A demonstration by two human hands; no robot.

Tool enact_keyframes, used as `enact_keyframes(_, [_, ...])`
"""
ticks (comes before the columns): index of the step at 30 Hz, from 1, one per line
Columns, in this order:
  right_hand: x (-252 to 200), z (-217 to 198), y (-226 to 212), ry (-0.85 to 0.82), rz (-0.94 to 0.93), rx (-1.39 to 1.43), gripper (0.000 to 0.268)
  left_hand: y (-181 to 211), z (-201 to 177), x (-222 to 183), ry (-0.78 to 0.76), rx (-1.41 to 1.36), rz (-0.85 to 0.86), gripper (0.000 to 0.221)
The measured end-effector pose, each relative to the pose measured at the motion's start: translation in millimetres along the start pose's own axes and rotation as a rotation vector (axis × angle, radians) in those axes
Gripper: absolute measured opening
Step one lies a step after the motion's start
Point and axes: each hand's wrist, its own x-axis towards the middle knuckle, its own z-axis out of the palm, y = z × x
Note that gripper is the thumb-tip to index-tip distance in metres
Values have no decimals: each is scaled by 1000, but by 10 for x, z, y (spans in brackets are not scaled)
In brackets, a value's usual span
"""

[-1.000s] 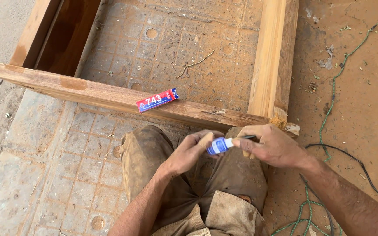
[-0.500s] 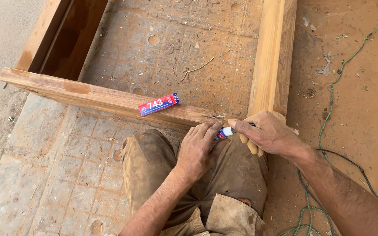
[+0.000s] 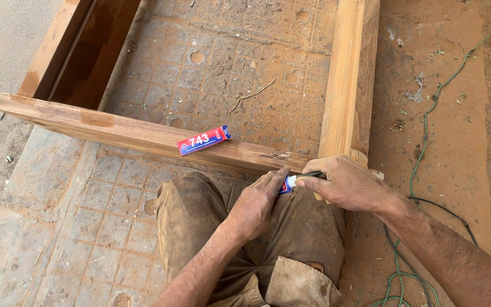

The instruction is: The person sits on the ground beside a wooden frame and squeezes glue from a small bottle into holes and gaps in the frame, pressing filler into the openings by hand. They then pick up an angle grinder and sand the frame's rails and corners.

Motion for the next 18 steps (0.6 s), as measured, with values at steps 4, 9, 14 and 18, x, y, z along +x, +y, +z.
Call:
enact_keyframes(4, [-55, -60, -29, -22, -123, 41, 39, 75, -62, -8, -68, -108, -93, 55])
enact_keyframes(9, [-49, -120, -235, -63, 104, -48, 36, 87, -23, 20, 7, -104, -114, 55])
enact_keyframes(14, [-107, -74, -155, 11, 14, 91, 32, 62, -1, 16, 34, -89, -73, 53])
enact_keyframes(18, [-98, -54, -155, 52, 55, 158, 32, 133, -34, 52, -12, -123, -184, 49])
